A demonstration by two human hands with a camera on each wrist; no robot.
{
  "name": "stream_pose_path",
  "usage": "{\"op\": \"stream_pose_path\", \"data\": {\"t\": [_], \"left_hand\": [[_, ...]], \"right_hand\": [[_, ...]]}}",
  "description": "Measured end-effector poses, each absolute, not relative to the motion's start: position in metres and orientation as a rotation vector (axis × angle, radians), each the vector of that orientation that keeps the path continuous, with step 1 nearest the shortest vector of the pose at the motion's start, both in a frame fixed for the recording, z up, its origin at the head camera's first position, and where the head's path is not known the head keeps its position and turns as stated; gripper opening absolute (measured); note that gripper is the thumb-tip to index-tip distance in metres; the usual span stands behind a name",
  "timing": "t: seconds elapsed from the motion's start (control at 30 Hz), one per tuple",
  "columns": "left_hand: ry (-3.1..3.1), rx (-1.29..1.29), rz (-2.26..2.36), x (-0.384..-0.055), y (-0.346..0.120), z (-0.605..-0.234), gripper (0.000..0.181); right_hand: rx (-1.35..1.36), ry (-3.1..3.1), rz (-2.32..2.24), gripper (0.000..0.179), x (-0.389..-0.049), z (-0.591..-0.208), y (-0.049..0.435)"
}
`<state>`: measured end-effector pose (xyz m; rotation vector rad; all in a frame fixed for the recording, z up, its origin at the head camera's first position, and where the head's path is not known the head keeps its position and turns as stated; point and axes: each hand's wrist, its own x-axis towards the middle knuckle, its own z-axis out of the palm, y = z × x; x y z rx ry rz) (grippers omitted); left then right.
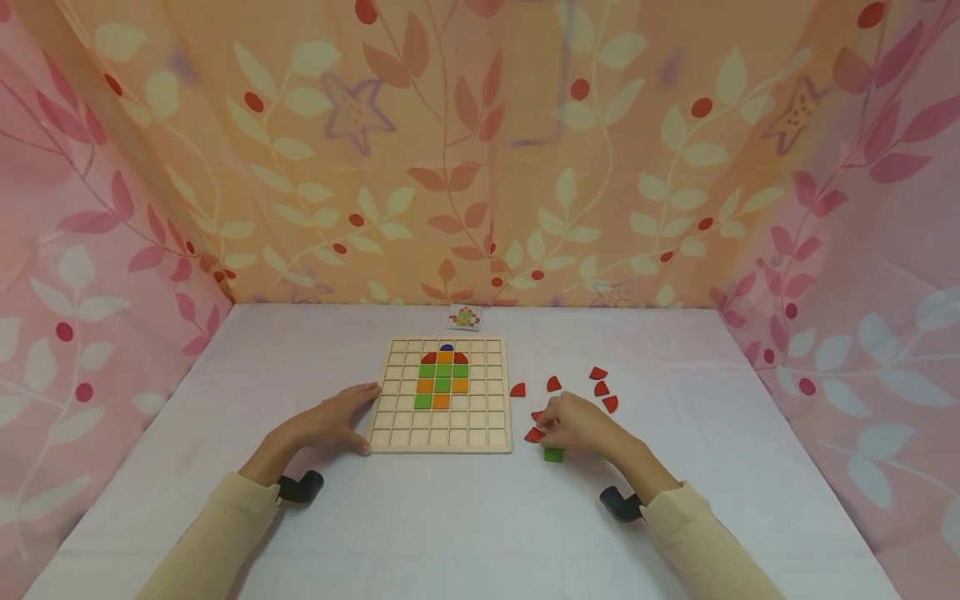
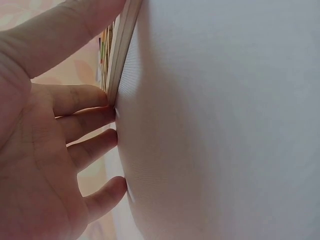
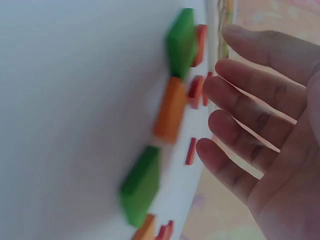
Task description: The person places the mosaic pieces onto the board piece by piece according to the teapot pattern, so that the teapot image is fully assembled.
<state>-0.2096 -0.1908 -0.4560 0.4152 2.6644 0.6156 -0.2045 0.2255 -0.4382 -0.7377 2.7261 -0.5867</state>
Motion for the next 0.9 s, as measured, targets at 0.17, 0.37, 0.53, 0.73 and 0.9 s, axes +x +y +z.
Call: {"op": "stream_pose_path", "data": {"t": [0.17, 0.37, 0.53, 0.73, 0.9], "left_hand": [[2.657, 0.415, 0.618, -0.209, -0.19, -0.457, 0.102], [2.654, 0.403, 0.598, -0.21, -0.19, -0.455, 0.103], [2.661, 0.406, 0.598, -0.21, -0.19, -0.454, 0.103], [2.66, 0.397, 0.603, -0.209, -0.189, -0.453, 0.102], [2.654, 0.399, 0.62, -0.209, -0.189, -0.452, 0.101]], "right_hand": [[-0.722, 2.736, -0.523, 0.022, -0.194, -0.446, 0.232], [-0.635, 2.779, -0.478, 0.028, -0.188, -0.443, 0.23], [-0.619, 2.807, -0.447, 0.026, -0.187, -0.442, 0.23], [-0.621, 2.815, -0.447, 0.025, -0.186, -0.443, 0.23], [-0.638, 2.824, -0.449, 0.024, -0.186, -0.442, 0.23]]}}
